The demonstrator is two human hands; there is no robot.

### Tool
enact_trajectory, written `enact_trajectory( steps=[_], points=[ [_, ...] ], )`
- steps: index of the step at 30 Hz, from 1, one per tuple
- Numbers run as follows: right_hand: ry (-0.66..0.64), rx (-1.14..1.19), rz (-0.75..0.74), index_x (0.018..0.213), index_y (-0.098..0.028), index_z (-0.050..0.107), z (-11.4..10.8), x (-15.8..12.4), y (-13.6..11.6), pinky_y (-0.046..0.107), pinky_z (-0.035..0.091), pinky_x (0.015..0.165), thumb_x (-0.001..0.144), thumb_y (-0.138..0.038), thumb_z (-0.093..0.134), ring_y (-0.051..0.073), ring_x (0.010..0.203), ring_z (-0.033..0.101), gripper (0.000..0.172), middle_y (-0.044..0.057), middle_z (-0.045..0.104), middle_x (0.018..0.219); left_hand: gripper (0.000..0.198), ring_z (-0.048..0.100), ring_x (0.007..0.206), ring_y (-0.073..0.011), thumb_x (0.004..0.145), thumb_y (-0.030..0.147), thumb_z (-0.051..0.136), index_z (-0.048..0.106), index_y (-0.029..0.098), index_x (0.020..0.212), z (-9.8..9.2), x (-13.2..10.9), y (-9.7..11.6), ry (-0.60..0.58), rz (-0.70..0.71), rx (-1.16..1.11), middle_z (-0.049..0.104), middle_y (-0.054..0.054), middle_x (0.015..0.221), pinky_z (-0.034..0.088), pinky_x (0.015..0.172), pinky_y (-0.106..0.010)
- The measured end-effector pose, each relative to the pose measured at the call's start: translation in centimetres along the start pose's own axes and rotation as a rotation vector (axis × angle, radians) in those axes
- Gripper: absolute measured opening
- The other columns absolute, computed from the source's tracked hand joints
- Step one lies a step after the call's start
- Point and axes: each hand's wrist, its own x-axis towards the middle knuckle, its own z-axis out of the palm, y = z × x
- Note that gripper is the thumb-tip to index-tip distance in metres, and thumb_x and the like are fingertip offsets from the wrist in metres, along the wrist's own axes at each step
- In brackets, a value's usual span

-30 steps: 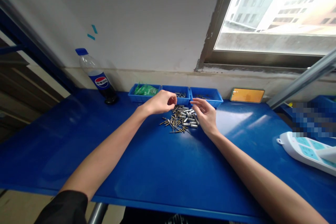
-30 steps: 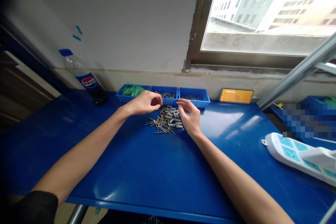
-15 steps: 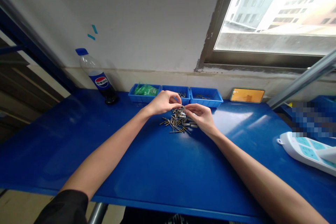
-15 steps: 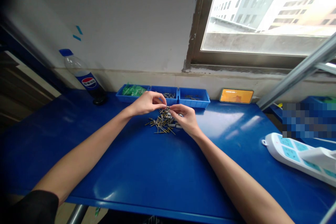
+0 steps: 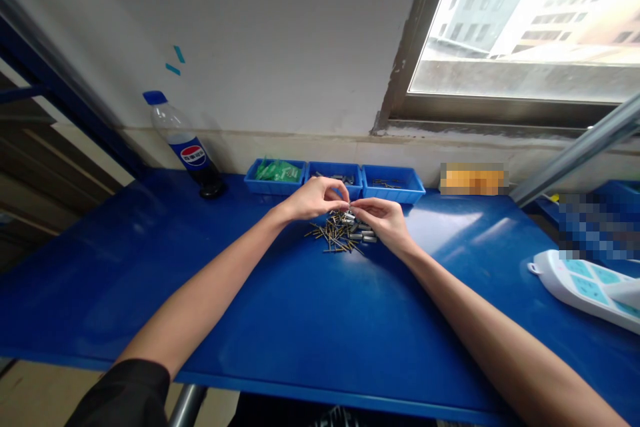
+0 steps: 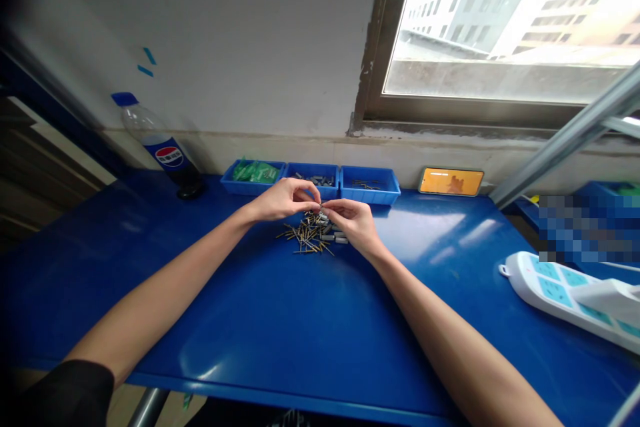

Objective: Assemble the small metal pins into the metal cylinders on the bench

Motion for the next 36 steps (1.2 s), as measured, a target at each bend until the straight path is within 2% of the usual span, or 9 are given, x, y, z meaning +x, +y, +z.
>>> enact_trajectory(
  steps=[6, 11, 13, 15, 18, 21, 29, 36],
  points=[
    [0.032, 0.005, 0.013, 0.087, -0.021, 0.080, -0.1, 0.0, -0.2, 0.037, 0.063, 0.076, 0.072, -0.049, 0.085, 0.023, 0.077, 0.075, 0.033, 0.005, 0.080, 0.085, 0.016, 0.076, 0.083, -0.0200, 0.083, 0.026, 0.072, 0.077, 0.013, 0.091, -0.2, 0.0, -0.3, -0.018, 0.009, 0.116, 0.080, -0.009, 0.088, 0.057, 0.075, -0.026],
    [0.024, 0.007, 0.042, 0.090, -0.020, 0.080, -0.1, -0.1, -0.3, 0.036, 0.063, 0.072, 0.073, -0.050, 0.085, 0.022, 0.072, 0.075, 0.035, 0.005, 0.080, 0.081, 0.016, 0.074, 0.079, -0.0178, 0.086, 0.025, 0.069, 0.078, 0.013, 0.091, -0.1, -0.1, 0.3, -0.013, 0.035, 0.249, 0.080, -0.007, 0.087, 0.054, 0.072, -0.024],
    [0.098, 0.012, 0.008, 0.091, -0.020, 0.080, -0.1, 0.0, -0.2, 0.038, 0.064, 0.078, 0.074, -0.048, 0.084, 0.023, 0.078, 0.076, 0.033, 0.006, 0.080, 0.087, 0.017, 0.074, 0.080, -0.0184, 0.088, 0.025, 0.067, 0.079, 0.013, 0.093, -0.3, -0.1, 0.6, 0.027, 0.032, 0.382, 0.079, -0.008, 0.088, 0.054, 0.073, -0.025],
    [0.241, 0.022, -0.042, 0.097, -0.019, 0.080, -0.2, 0.1, -0.1, 0.042, 0.063, 0.090, 0.076, -0.047, 0.083, 0.026, 0.089, 0.077, 0.035, 0.009, 0.081, 0.097, 0.019, 0.074, 0.085, -0.0207, 0.090, 0.024, 0.065, 0.079, 0.014, 0.097, -0.5, -0.2, 0.6, 0.079, 0.000, 0.550, 0.080, -0.010, 0.094, 0.055, 0.078, -0.027],
    [0.387, 0.023, -0.070, 0.115, -0.019, 0.075, -0.4, 0.3, 0.1, 0.048, 0.059, 0.101, 0.076, -0.047, 0.082, 0.028, 0.102, 0.076, 0.048, 0.012, 0.077, 0.118, 0.024, 0.074, 0.096, -0.0252, 0.089, 0.020, 0.065, 0.080, 0.018, 0.107, -0.8, -0.4, 0.3, 0.084, -0.090, 0.766, 0.079, -0.011, 0.106, 0.055, 0.087, -0.031],
    [0.380, 0.006, -0.063, 0.128, -0.021, 0.069, -0.6, 0.4, 0.2, 0.050, 0.058, 0.103, 0.076, -0.047, 0.082, 0.028, 0.103, 0.075, 0.060, 0.013, 0.071, 0.132, 0.030, 0.074, 0.100, -0.0261, 0.085, 0.016, 0.067, 0.079, 0.022, 0.112, -0.7, -0.5, -0.1, 0.018, -0.147, 0.871, 0.079, -0.010, 0.109, 0.055, 0.086, -0.031],
    [0.319, -0.016, -0.086, 0.116, -0.020, 0.071, -0.6, 0.3, 0.4, 0.049, 0.060, 0.096, 0.081, -0.041, 0.078, 0.027, 0.098, 0.075, 0.042, 0.013, 0.077, 0.116, 0.017, 0.073, 0.088, -0.0255, 0.085, 0.012, 0.062, 0.075, 0.021, 0.091, -0.1, -0.3, -0.7, 0.028, -0.153, 0.934, 0.077, -0.009, 0.093, 0.051, 0.075, -0.029],
    [0.300, -0.015, -0.085, 0.111, -0.020, 0.072, -0.6, 0.3, 0.2, 0.045, 0.062, 0.089, 0.082, -0.039, 0.076, 0.025, 0.092, 0.076, 0.035, 0.011, 0.078, 0.110, 0.028, 0.071, 0.080, -0.0230, 0.083, 0.010, 0.060, 0.070, 0.021, 0.106, -0.4, -0.6, -0.2, -0.033, -0.174, 0.909, 0.075, -0.009, 0.094, 0.047, 0.068, -0.027]
  ],
)
